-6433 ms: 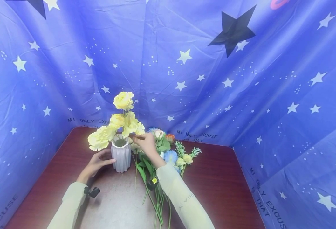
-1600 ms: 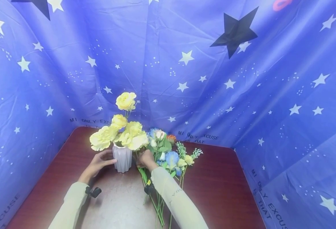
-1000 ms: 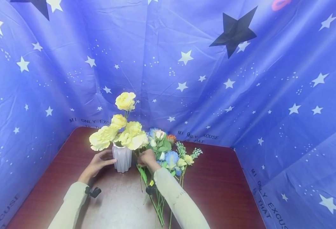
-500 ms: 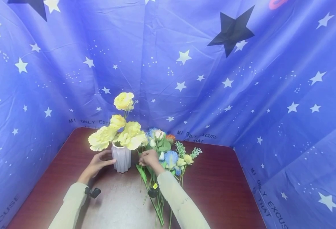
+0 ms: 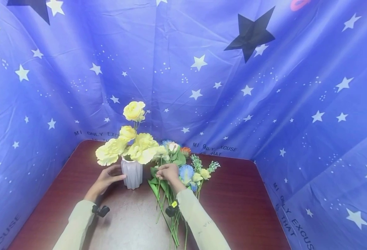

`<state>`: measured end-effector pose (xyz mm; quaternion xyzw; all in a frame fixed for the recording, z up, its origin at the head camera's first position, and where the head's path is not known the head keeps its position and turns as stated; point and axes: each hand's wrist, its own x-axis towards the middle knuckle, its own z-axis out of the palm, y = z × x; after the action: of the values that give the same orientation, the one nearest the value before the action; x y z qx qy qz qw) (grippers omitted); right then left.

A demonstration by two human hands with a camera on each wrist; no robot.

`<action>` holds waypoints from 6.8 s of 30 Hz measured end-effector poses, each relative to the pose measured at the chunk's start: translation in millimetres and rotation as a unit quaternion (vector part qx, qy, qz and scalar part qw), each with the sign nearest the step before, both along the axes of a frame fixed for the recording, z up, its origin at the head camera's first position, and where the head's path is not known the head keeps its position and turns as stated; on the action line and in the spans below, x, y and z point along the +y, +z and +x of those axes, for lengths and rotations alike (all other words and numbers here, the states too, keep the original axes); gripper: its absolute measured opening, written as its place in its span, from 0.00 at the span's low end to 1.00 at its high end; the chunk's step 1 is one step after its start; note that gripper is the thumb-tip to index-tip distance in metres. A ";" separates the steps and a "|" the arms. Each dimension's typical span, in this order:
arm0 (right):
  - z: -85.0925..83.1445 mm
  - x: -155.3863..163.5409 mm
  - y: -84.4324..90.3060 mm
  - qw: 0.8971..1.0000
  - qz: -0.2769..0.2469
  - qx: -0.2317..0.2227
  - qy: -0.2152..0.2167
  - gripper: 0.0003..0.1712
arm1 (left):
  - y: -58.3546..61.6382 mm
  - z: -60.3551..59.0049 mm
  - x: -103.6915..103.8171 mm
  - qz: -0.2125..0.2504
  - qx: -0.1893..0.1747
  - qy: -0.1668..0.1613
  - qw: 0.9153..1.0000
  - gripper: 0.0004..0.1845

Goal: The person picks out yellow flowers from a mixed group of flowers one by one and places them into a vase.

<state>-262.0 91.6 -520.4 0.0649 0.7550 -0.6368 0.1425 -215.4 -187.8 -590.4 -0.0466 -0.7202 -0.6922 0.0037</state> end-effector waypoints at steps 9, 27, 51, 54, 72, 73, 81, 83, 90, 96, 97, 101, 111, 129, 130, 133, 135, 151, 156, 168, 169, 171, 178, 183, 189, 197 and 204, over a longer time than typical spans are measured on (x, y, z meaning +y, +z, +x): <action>2.6 6.8 4.3 1.000 -0.002 0.013 -0.013 0.11 | -0.7 0.7 -0.2 0.001 0.002 -0.001 1.000 0.29; -3.7 18.2 16.8 0.999 -0.021 0.019 -0.030 0.11 | 1.0 0.6 -0.8 -0.002 -0.008 0.000 1.000 0.29; -12.1 43.1 55.8 0.999 -0.046 0.013 0.014 0.12 | -0.8 -0.8 -0.1 -0.010 -0.004 0.000 1.000 0.29; -12.4 45.0 60.9 0.999 -0.041 0.012 0.022 0.15 | -1.8 -1.0 -0.7 -0.008 -0.009 0.003 1.000 0.30; -9.4 35.9 93.8 0.995 -0.067 0.073 0.032 0.11 | -1.1 -0.1 -1.7 -0.001 -0.002 -0.001 1.000 0.30; -8.8 35.0 95.6 0.994 -0.069 0.076 0.032 0.12 | -1.1 -0.3 -1.4 -0.002 -0.002 0.001 1.000 0.29; -4.5 30.1 105.4 0.992 -0.092 0.089 0.023 0.15 | -0.1 0.2 0.1 0.000 -0.005 0.002 1.000 0.29; -3.2 28.3 107.5 0.991 -0.096 0.097 0.020 0.15 | 0.1 1.0 0.3 0.002 -0.005 0.002 1.000 0.29; 7.1 19.8 118.0 0.979 -0.134 0.149 0.022 0.16 | 0.6 2.1 0.1 0.005 -0.005 -0.002 1.000 0.29; 16.4 9.8 131.0 0.970 -0.151 0.187 0.049 0.14 | 1.4 1.8 1.1 0.003 -0.004 0.000 1.000 0.29; 17.4 8.3 132.9 0.969 -0.150 0.189 0.051 0.13 | 1.4 1.8 1.2 0.004 -0.004 -0.001 1.000 0.29; 20.2 3.7 138.4 0.967 -0.147 0.198 0.063 0.12 | 0.4 1.9 1.8 0.007 -0.004 -0.001 1.000 0.29; 28.2 -0.8 153.1 0.958 -0.107 0.232 0.127 0.10 | -0.8 1.4 1.2 -0.002 -0.005 -0.002 1.000 0.29; 32.6 -31.1 177.8 0.930 -0.070 0.311 0.185 0.05 | -1.6 -1.5 -1.1 -0.001 0.003 -0.002 1.000 0.31; 33.3 -33.4 179.6 0.928 -0.071 0.315 0.186 0.05 | -1.4 -1.4 -1.1 0.000 0.002 -0.003 1.000 0.30; 35.1 -40.1 183.4 0.924 -0.074 0.324 0.188 0.05 | -1.0 -1.0 -0.6 0.007 -0.002 -0.002 1.000 0.30; 36.0 -43.8 185.2 0.923 -0.077 0.330 0.185 0.05 | -0.9 -0.4 -0.7 0.007 -0.002 -0.003 1.000 0.30; 42.1 -65.3 181.9 0.904 -0.059 0.379 0.188 0.07 | -2.8 -0.6 -1.1 0.014 -0.006 -0.003 1.000 0.30; 41.6 -68.1 173.0 0.900 -0.062 0.390 0.185 0.05 | -2.1 -0.5 -0.5 0.008 -0.015 -0.001 1.000 0.30; 40.4 -73.0 168.7 0.905 -0.064 0.389 0.157 0.07 | -4.1 0.8 -1.1 0.012 0.000 -0.006 1.000 0.30; 40.2 -73.7 168.3 0.905 -0.065 0.389 0.157 0.07 | -3.8 0.7 -1.2 0.011 0.002 -0.006 1.000 0.30; 39.9 -75.3 167.0 0.906 -0.064 0.389 0.156 0.08 | -3.3 0.1 -1.1 0.014 0.000 -0.004 1.000 0.29; 38.7 -80.0 155.9 0.910 -0.043 0.384 0.151 0.09 | -3.7 -1.2 0.3 0.019 -0.006 -0.004 1.000 0.30; 40.2 -82.3 148.9 0.912 -0.026 0.384 0.141 0.08 | -4.2 -0.7 -0.2 0.013 -0.009 0.001 1.000 0.31; 39.6 -84.3 139.2 0.918 -0.024 0.375 0.129 0.07 | -2.6 -0.6 -0.1 0.011 -0.020 0.003 1.000 0.31; 40.2 -84.1 130.8 0.923 -0.002 0.364 0.125 0.05 | -5.3 -0.5 -1.2 0.021 -0.003 0.000 1.000 0.30; 40.7 -83.5 126.4 0.925 0.027 0.358 0.127 0.04 | -4.5 -1.1 -0.1 0.024 -0.020 0.006 0.999 0.29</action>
<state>-221.3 8.1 -394.0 -0.2600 0.7748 -0.5732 -0.0597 -216.6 -187.9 -594.8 -0.0284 -0.7033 -0.7103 -0.0054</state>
